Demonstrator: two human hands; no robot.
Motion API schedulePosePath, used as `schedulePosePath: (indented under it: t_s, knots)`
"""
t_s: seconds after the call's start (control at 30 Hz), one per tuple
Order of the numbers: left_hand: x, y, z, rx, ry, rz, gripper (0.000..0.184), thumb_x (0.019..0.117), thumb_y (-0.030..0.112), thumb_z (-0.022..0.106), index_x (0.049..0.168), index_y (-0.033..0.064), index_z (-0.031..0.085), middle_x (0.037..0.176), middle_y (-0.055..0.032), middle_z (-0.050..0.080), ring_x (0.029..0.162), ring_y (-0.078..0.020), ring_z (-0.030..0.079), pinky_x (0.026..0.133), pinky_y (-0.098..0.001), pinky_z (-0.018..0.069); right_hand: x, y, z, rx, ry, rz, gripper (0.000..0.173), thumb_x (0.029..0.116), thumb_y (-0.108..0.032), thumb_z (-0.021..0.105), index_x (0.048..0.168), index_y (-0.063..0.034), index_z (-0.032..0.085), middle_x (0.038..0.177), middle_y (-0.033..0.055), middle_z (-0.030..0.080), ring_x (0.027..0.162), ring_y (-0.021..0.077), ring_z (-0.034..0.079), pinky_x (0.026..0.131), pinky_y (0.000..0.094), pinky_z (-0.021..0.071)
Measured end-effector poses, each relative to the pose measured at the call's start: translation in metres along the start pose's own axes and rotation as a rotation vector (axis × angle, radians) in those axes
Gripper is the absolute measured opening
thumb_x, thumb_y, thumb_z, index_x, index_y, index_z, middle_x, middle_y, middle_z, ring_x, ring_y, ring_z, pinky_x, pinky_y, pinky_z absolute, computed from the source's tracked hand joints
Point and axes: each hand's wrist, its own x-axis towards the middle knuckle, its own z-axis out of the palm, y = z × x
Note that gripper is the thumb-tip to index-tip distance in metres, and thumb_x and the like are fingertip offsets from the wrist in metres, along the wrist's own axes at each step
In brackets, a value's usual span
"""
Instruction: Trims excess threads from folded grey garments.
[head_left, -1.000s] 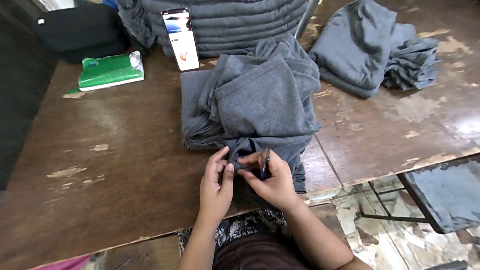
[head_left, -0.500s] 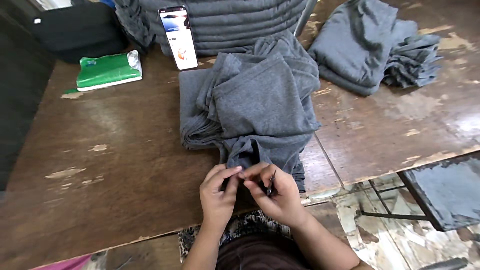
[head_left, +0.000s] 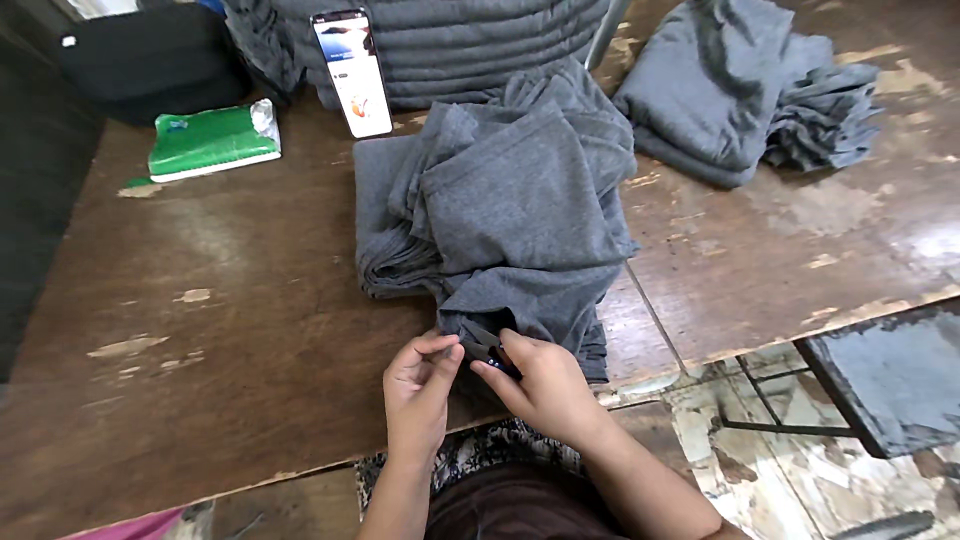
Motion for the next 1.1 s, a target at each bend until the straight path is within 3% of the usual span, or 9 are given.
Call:
schedulePosePath:
  t_s: [0.17,0.3,0.4,0.5,0.6,0.7,0.83,0.97,1.1]
  knots:
    - [-0.001,0.0,-0.002,0.071,0.007,0.016,0.008,0.0943,0.007,0.07,0.1,0.0097,0.076,0.1,0.0007,0.075,0.091,-0.009,0.071,0.087,-0.0295,0.0602,0.003,-0.005,0.002,-0.042,-0.014,0.02,0.047,0.105,-0.043,0.045,0.081,-0.0068,0.062,0.058,0.004,0.052,0.051,0.0196,0.056,0.045,0.0368,0.0426]
    - [0.002,0.0,0.001,0.099,0.07,-0.017,0.009,0.0997,0.003,0.056,0.105,0.0094,0.059,0.093,0.0018,0.07,0.086,-0.0099,0.07,0.085,-0.0319,0.0603,0.004,-0.001,-0.005,0.06,-0.069,0.044,0.047,0.1059,-0.044,0.044,0.081,-0.0077,0.061,0.058,0.0028,0.05,0.051,0.0178,0.054,0.046,0.0366,0.0416]
    - [0.006,-0.005,0.001,0.137,0.013,0.089,0.025,0.094,0.001,0.069,0.114,0.0105,0.056,0.103,0.0021,0.072,0.095,-0.0093,0.071,0.088,-0.0297,0.0601,0.007,0.003,-0.011,0.275,-0.019,-0.023,0.044,0.1063,-0.044,0.048,0.086,-0.0058,0.059,0.065,-0.0007,0.049,0.058,0.007,0.048,0.053,0.0252,0.0411]
    - [0.011,-0.01,0.001,0.191,-0.022,0.127,0.031,0.0929,0.0,0.069,0.122,0.0059,0.062,0.108,0.0006,0.073,0.099,-0.0101,0.071,0.09,-0.0293,0.0594,0.017,0.006,-0.011,0.455,0.09,-0.178,0.037,0.1053,-0.034,0.055,0.102,0.0016,0.064,0.093,0.0056,0.063,0.08,0.0016,0.055,0.074,0.0169,0.0472]
    - [0.014,-0.011,0.001,0.209,-0.034,0.073,0.03,0.0952,-0.001,0.065,0.124,0.004,0.067,0.109,0.0015,0.073,0.099,-0.0082,0.07,0.089,-0.0279,0.0589,0.031,0.012,-0.006,0.549,0.091,-0.212,0.04,0.1057,-0.033,0.053,0.111,0.0059,0.064,0.122,0.0137,0.063,0.097,0.0045,0.058,0.086,0.0207,0.0495]
    - [0.016,-0.011,0.001,0.117,-0.004,0.0,0.029,0.0965,0.001,0.063,0.125,0.002,0.066,0.109,-0.002,0.073,0.101,-0.0105,0.069,0.092,-0.0303,0.0576,0.039,0.021,0.004,0.613,0.065,-0.143,0.028,0.1037,-0.028,0.056,0.097,-0.0009,0.062,0.109,0.007,0.062,0.098,0.0044,0.058,0.084,0.0198,0.0494]
    - [0.018,-0.01,0.008,0.027,0.139,-0.018,0.011,0.0979,0.005,0.064,0.103,0.0077,0.072,0.093,-0.0001,0.074,0.084,-0.0087,0.07,0.082,-0.0282,0.0602,0.029,0.023,0.004,0.491,0.031,-0.119,0.033,0.1043,-0.033,0.055,0.087,-0.0046,0.055,0.081,0.0006,0.051,0.074,0.0012,0.049,0.068,0.0163,0.0425]
    - [0.018,-0.007,0.013,-0.009,0.207,-0.052,0.013,0.1009,0.003,0.057,0.096,0.0066,0.069,0.087,-0.0007,0.072,0.078,-0.0076,0.069,0.076,-0.0257,0.0604,0.015,0.02,0.002,0.205,-0.019,-0.124,0.043,0.1028,-0.041,0.056,0.081,-0.0043,0.059,0.066,0.0046,0.052,0.061,0.0133,0.051,0.057,0.0296,0.0439]
    - [0.014,-0.001,0.015,-0.052,0.234,-0.113,0.019,0.1024,0.006,0.053,0.089,0.0075,0.066,0.083,-0.0012,0.07,0.076,-0.0075,0.068,0.075,-0.0248,0.0587,0.01,0.013,0.002,0.021,0.013,-0.116,0.044,0.1007,-0.042,0.056,0.078,-0.0049,0.061,0.062,0.0055,0.053,0.057,0.0184,0.054,0.053,0.0345,0.0451]
